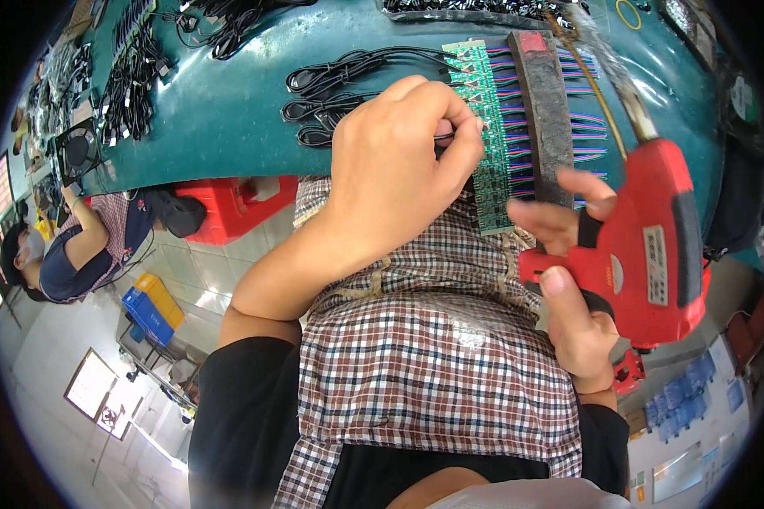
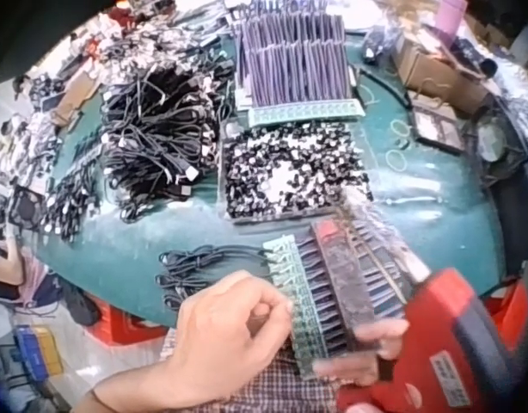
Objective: The person connects wires from cables onto circuit boards by soldering them to the board with a soldering gun.
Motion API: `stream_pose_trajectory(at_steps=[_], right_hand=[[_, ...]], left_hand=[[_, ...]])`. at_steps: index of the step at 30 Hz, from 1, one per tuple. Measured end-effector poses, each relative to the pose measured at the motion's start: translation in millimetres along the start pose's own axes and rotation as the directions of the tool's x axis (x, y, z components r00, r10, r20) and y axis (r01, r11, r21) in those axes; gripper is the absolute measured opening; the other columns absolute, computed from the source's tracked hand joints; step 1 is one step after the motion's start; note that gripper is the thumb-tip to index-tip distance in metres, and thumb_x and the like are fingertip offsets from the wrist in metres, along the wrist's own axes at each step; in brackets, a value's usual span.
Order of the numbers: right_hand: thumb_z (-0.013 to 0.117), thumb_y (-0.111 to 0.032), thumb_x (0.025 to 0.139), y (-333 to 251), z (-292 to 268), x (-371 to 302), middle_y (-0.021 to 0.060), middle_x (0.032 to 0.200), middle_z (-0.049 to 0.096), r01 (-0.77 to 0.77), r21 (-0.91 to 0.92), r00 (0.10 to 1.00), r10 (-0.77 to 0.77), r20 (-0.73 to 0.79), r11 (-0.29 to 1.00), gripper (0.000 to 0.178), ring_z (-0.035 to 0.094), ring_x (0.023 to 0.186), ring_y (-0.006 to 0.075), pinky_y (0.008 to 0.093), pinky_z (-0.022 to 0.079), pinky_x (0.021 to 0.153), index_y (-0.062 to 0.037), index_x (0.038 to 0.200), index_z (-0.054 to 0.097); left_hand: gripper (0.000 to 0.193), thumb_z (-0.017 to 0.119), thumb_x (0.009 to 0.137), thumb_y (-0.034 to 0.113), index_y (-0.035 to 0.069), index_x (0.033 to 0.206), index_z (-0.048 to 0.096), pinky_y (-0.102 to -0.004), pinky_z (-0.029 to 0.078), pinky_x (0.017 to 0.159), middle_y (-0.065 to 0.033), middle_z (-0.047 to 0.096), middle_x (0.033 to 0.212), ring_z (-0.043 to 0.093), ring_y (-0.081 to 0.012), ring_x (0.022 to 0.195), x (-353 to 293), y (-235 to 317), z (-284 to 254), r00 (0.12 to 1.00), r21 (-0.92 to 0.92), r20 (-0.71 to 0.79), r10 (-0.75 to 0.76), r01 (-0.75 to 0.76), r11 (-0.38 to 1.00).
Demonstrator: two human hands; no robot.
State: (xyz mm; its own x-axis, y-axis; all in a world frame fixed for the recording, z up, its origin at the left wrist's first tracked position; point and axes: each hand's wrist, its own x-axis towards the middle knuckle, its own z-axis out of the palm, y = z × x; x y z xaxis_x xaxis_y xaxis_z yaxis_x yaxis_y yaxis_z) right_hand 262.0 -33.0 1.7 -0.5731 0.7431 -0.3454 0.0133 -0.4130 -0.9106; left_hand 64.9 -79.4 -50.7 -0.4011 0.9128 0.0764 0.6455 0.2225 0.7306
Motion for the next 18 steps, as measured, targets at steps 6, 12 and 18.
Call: stream_pose_trajectory(at_steps=[6,12,18], right_hand=[[0.066,-0.007,0.087,-1.5,-24.1,-22.3,0.0091,0.097,0.055,-0.004,-0.181,0.996,-0.012,-0.085,0.983,0.051,0.056,0.074,0.0156,0.0344,0.052,0.08,-0.0023,0.133,0.044],[0.061,-0.003,0.09,16.4,-37.1,-41.5,0.0054,0.082,0.051,-0.017,-0.242,0.98,-0.032,-0.197,0.97,0.038,0.047,0.06,0.0111,0.0284,0.042,0.056,0.0002,0.126,0.05],[0.06,-0.002,0.096,35.0,-61.2,-51.4,0.0046,0.074,0.05,0.061,-0.568,0.993,-0.107,-0.048,0.821,0.022,0.043,0.053,0.0098,0.0279,0.041,0.052,0.0027,0.116,0.054]], left_hand=[[0.015,0.077,0.085,0.012,0.003,0.078,0.066,-0.0265,0.046,0.057,-0.0033,0.063,0.072,0.059,-0.0135,0.064,1.1,0.0,3.3,0.998,-0.007,-0.031,-0.049,0.049,0.999],[0.016,0.077,0.083,0.01,0.004,0.075,0.066,-0.0275,0.044,0.054,-0.0031,0.061,0.069,0.058,-0.0133,0.061,4.3,-2.8,9.1,0.995,0.036,-0.095,-0.003,0.006,0.999],[0.016,0.077,0.082,0.009,0.005,0.074,0.065,-0.0277,0.045,0.054,-0.0028,0.061,0.068,0.058,-0.014,0.061,3.1,-6.1,13.2,0.989,0.116,-0.14,0.049,-0.033,0.993]])
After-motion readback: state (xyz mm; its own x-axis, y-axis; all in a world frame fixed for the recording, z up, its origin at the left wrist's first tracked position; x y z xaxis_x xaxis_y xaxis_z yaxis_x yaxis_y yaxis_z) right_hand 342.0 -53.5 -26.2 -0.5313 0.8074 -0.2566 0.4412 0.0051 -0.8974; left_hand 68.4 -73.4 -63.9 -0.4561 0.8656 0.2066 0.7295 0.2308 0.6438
